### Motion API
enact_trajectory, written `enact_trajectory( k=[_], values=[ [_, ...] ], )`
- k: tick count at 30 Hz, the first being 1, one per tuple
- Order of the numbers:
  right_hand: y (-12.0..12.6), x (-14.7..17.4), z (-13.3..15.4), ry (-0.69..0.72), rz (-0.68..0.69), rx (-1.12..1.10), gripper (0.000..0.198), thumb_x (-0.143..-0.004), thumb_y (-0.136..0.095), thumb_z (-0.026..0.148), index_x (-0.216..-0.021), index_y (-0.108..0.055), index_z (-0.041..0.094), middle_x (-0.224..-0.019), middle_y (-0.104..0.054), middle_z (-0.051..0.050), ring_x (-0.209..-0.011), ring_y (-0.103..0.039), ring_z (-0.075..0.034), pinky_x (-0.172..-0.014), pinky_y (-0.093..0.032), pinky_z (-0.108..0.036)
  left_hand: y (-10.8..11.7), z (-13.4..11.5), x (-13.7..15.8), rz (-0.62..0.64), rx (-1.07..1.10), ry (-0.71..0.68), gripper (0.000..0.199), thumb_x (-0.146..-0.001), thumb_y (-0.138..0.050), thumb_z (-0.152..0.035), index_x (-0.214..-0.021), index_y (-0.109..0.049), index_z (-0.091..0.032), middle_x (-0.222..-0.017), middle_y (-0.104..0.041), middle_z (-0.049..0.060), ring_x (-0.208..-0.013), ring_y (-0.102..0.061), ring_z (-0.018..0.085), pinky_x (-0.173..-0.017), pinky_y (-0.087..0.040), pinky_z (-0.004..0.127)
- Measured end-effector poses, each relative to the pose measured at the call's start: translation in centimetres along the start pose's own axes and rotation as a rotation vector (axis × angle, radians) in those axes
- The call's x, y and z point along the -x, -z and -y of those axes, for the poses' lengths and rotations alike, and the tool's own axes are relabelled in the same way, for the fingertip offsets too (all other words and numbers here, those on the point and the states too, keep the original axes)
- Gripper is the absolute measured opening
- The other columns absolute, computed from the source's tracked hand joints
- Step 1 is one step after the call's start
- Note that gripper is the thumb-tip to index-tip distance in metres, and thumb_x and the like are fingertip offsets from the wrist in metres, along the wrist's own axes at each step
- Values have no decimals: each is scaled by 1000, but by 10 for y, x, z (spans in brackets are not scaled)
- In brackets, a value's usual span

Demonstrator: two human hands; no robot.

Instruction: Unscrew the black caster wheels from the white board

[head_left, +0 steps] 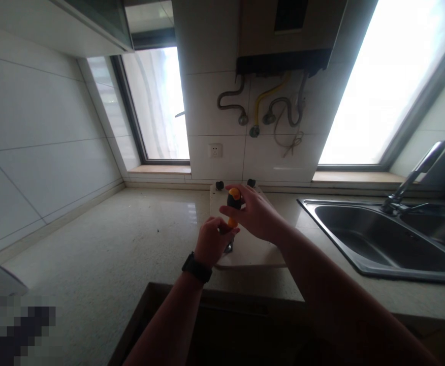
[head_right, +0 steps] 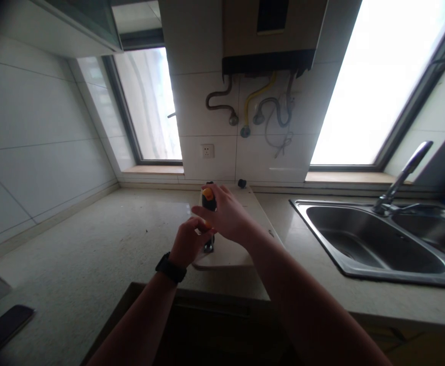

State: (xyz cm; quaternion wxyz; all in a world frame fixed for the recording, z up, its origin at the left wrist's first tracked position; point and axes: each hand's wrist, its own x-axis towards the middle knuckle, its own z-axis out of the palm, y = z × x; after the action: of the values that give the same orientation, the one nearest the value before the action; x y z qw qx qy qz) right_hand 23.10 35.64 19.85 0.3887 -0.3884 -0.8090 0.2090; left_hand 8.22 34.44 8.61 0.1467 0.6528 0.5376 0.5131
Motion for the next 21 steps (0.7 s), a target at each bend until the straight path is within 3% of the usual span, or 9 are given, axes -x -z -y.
enact_trajectory(
  k=[2, 5, 8, 12, 17, 21],
  values=[
    [-1, -1, 0, -11, -37, 10, 51, -78, -78, 40, -123, -64, 20, -112, -65, -11, -93, -66, -25, -86, -56, -44, 0, 0, 0, 18, -1, -12, 24, -81, -79, -31, -71, -61, -19, -74, -66, 2, -77, -62, 19, -74, -47, 32],
    [0, -3, -3, -43, -23, -171, 49, -77, -76, 27, -123, -61, 21, -111, -67, -9, -86, -69, -21, -80, -58, -40, 3, 3, 1, 61, 50, -48, 17, -82, -79, -31, -91, -68, -20, -91, -73, 4, -90, -66, 21, -84, -49, 35],
    [2, -4, -8, -45, 39, -362, 48, -79, -68, 18, -126, -56, 19, -117, -66, -12, -95, -71, -21, -84, -59, -38, 8, 7, 2, 171, 176, -73, 20, -89, -71, -26, -109, -73, -24, -111, -75, 7, -105, -67, 21, -96, -49, 36],
    [1, -2, -10, 21, 76, -357, 50, -79, -57, 13, -129, -54, 17, -119, -66, -12, -110, -66, -23, -96, -55, -40, 9, 12, 4, 274, 320, 7, 16, -92, -66, -27, -103, -78, -24, -107, -78, 6, -102, -71, 21, -93, -52, 35],
    [0, 4, -4, 1, 110, -192, 58, -84, -51, 16, -142, -48, 18, -126, -61, -13, -107, -64, -23, -93, -54, -41, 2, 13, 4, 110, 221, 87, 16, -77, -82, -33, -77, -74, -19, -81, -75, 5, -78, -68, 20, -77, -51, 33],
    [0, 8, 1, 8, 72, -68, 59, -87, -63, 40, -140, -50, 17, -133, -52, -15, -104, -61, -25, -89, -53, -42, -5, 13, 3, 8, 198, 74, 25, -73, -86, -35, -72, -68, -18, -76, -69, 3, -73, -62, 17, -72, -48, 31]
  ],
)
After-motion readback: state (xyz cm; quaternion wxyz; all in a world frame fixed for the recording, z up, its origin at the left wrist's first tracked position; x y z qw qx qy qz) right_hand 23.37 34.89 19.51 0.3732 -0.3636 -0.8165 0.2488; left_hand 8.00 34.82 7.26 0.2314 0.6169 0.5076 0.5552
